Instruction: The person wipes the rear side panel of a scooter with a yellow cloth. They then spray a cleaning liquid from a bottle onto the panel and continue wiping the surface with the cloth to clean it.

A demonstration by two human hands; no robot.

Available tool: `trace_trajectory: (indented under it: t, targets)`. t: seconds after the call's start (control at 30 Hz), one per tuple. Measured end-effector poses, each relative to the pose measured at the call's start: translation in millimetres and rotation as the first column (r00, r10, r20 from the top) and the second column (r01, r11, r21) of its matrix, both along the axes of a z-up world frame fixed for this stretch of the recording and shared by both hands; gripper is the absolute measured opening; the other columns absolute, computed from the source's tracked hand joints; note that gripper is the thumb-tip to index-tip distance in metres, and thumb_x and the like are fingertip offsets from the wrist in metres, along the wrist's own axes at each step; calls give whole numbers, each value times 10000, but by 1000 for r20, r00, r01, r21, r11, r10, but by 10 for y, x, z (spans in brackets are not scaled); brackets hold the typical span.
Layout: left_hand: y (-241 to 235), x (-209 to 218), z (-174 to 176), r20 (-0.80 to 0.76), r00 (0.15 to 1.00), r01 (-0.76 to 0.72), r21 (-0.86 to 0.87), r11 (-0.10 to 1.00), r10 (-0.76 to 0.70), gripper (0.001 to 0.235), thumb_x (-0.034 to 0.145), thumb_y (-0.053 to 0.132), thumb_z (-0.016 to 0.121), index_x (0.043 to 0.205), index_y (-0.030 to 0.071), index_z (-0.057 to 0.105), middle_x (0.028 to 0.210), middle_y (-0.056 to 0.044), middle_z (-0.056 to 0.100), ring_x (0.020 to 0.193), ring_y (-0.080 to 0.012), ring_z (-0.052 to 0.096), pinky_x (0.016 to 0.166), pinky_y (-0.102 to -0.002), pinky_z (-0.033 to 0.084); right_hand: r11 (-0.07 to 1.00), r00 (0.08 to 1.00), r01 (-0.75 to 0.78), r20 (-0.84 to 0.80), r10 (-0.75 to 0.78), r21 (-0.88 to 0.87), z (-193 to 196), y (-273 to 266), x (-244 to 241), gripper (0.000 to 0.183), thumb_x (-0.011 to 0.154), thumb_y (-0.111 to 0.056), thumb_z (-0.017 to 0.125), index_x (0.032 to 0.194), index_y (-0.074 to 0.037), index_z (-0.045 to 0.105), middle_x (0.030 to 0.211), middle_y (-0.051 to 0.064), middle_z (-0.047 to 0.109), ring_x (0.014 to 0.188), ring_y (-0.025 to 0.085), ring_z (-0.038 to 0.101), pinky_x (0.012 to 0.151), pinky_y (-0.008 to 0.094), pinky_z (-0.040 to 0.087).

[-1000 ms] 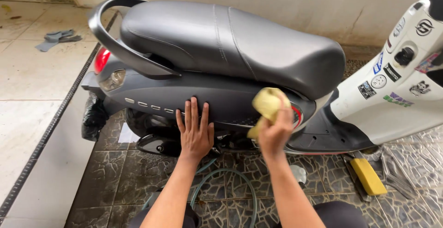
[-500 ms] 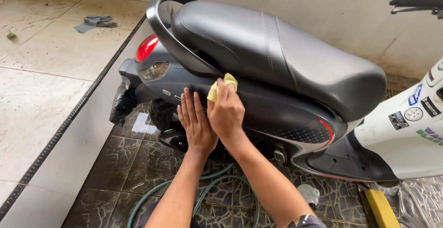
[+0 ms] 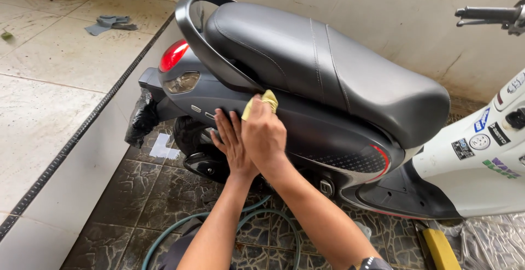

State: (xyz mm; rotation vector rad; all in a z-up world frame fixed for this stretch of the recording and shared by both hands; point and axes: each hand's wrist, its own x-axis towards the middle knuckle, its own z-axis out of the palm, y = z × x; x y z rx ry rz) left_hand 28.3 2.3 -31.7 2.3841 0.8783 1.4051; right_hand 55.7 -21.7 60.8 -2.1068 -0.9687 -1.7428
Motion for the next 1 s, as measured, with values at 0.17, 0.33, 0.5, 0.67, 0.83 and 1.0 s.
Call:
trace_trajectory:
  t: [0.17, 0.33, 0.5, 0.67, 0.83, 1.0]
  targets:
    - [3, 6, -154, 124, 982, 126, 151, 981, -145, 619, 1038, 321, 366, 1567, 12, 284, 1582, -248, 262, 1513, -423, 187, 1203, -666, -21, 978, 976, -206, -71, 207, 17, 83, -268, -228, 437, 929, -239, 541, 1299, -33, 650, 763, 60, 564, 561, 242, 620, 568, 333, 540]
    - [65, -85, -69, 216, 967, 97, 175, 980, -134, 594, 985, 281, 443, 1512, 11, 403, 1539, -233, 398, 1501, -461, 261, 1210, -670, 74, 927, 929, -366, 23, 369, -86, -147, -26, 134, 374, 929, -228, 587, 1249, -86, 720, 859, 88, 577, 677, 268, 577, 621, 366, 484]
    - [290, -209, 44, 180, 984, -2, -33, 999, 8, 686, 1020, 282, 397, 1592, -44, 205, 1679, -290, 125, 1556, -440, 151, 1201, -558, 103, 942, 926, -326, 172, 336, -82, -78, 502, 39, 294, 986, -232, 544, 1192, -167, 744, 797, -2, 513, 626, 164, 541, 593, 282, 486]
    - [507, -317, 140, 221, 972, -53, -118, 992, 78, 597, 1060, 185, 338, 1607, -14, 209, 1700, -204, 148, 1568, -353, 184, 1180, -461, 172, 960, 943, -259, 186, 275, -104, 1, 1099, -64, 268, 973, -175, 517, 1127, -103, 724, 793, 16, 527, 648, 184, 559, 591, 305, 483]
    - [683, -405, -3, 244, 966, -54, -140, 989, 87, 570, 1094, 212, 299, 1619, 13, 203, 1707, -179, 143, 1579, -333, 169, 1155, -440, 191, 989, 971, -126, 193, 138, -76, -216, 2099, 224, 77, 853, -174, 541, 803, -159, 597, 703, 13, 488, 613, 206, 527, 546, 371, 418]
    - [837, -470, -9, 277, 959, -38, -84, 996, 60, 597, 1097, 256, 289, 1616, -10, 160, 1692, -222, 136, 1572, -391, 154, 1173, -453, 239, 791, 861, -500, -106, 497, -351, -720, 2595, 106, 52, 742, -173, 682, 771, -135, 660, 737, 114, 593, 634, 324, 579, 547, 461, 380]
